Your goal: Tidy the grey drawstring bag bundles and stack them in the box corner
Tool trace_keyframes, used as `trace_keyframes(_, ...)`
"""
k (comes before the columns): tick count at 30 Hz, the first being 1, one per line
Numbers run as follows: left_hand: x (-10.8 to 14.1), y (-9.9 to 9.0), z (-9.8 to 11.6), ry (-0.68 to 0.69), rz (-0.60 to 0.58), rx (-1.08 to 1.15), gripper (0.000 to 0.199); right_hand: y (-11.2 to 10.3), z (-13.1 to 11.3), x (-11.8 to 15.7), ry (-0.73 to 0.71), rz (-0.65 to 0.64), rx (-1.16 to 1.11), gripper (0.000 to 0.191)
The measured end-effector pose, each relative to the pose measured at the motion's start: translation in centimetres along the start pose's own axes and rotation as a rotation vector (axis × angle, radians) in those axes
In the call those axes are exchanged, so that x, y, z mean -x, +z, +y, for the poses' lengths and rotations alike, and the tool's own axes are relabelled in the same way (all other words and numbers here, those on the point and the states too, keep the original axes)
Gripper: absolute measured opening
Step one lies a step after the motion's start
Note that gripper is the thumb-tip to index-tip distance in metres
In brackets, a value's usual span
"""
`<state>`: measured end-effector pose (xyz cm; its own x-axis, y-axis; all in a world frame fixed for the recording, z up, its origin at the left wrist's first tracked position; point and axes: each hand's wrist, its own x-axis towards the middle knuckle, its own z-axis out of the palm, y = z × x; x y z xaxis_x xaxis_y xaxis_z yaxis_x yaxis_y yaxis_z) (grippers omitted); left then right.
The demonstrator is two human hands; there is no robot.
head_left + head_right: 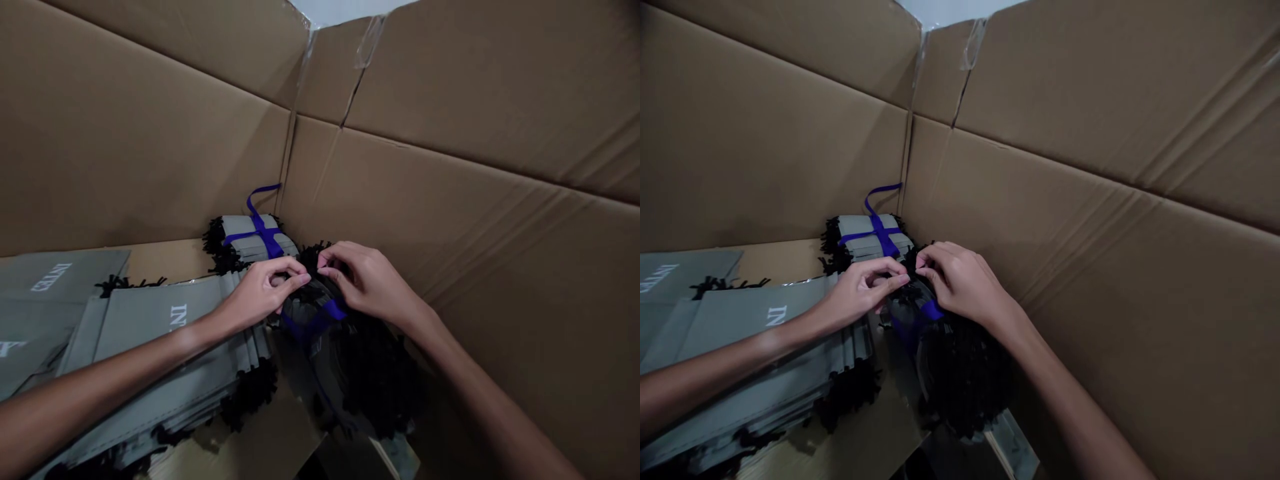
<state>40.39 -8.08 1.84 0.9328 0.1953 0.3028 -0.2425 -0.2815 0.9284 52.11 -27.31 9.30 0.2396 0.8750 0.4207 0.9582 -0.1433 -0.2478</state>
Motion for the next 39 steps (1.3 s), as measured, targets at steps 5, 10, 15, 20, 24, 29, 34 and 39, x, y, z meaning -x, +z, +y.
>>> trace_keyframes(5, 0.0, 0.0, -0.3, 0.01, 0.001, 0.003, 0.027, 0.1, 0.0, 0.1, -0.02, -0.04, -0.139, 0.027)
trace_keyframes(10, -0.1, -0.2, -0.3, 0.016, 0.002, -0.037, 0.029, 0.1, 0.3, -0.9, -0.007, -0.11, -0.205, 0.017)
trace_keyframes(15, -0.4, -0.4, -0.1, 0.032, -0.007, -0.065, 0.026, 0.3, 0.4, -1.1, 0.058, -0.079, -0.339, 0.009)
trace_keyframes(20, -0.3, -0.4, 0.1, 0.041, -0.018, -0.1, 0.022, 1.3, 0.6, -0.7, 0.109, -0.049, -0.479, 0.007)
trace_keyframes(24, -0.2, -0.6, 0.1, 0.045, -0.027, -0.117, 0.021, 1.7, 0.6, -0.8, 0.16, -0.055, -0.524, 0.007)
trace_keyframes(29, -0.1, -0.6, 0.1, 0.043, -0.033, -0.119, 0.021, 1.9, 0.3, -1.0, 0.158, -0.045, -0.534, 0.008)
trace_keyframes(34, 0.3, -0.4, 0.2, 0.041, -0.031, -0.172, 0.021, 2.2, 0.0, -1.0, 0.11, -0.034, -0.503, 0.005)
trace_keyframes(39, 0.5, -1.0, 0.3, 0.102, -0.05, -0.292, 0.027, 2.5, 0.3, -1.0, 0.105, -0.044, -0.495, 0.008)
